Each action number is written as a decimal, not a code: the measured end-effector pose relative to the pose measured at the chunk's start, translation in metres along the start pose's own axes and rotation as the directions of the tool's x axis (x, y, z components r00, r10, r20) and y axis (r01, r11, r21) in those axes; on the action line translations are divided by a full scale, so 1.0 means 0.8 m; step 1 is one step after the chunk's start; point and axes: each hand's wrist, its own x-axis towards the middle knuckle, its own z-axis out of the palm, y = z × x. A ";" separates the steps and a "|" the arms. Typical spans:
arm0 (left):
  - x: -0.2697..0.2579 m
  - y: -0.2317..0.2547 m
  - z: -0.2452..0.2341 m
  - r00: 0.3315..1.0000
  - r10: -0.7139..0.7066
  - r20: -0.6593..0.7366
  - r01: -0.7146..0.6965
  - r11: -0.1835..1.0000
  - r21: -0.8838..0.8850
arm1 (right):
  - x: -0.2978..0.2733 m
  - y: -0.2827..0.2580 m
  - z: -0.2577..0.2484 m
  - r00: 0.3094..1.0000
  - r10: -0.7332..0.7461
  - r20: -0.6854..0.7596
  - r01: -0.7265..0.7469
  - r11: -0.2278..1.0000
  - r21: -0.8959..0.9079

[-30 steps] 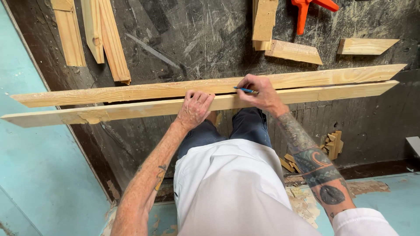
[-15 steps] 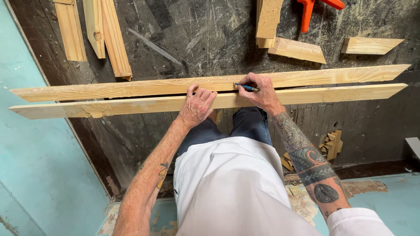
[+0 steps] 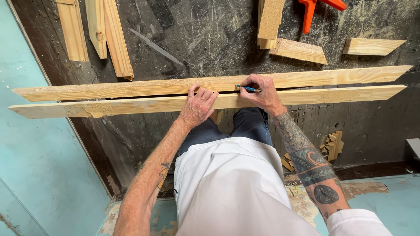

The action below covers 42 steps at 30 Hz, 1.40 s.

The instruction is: Measuring, marking, and clamping wooden boards in a workshop

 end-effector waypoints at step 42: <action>0.003 0.002 -0.008 1.000 0.006 0.016 -0.006 1.000 0.010 | -0.002 0.005 0.000 1.000 0.006 -0.024 -0.006 1.000 0.017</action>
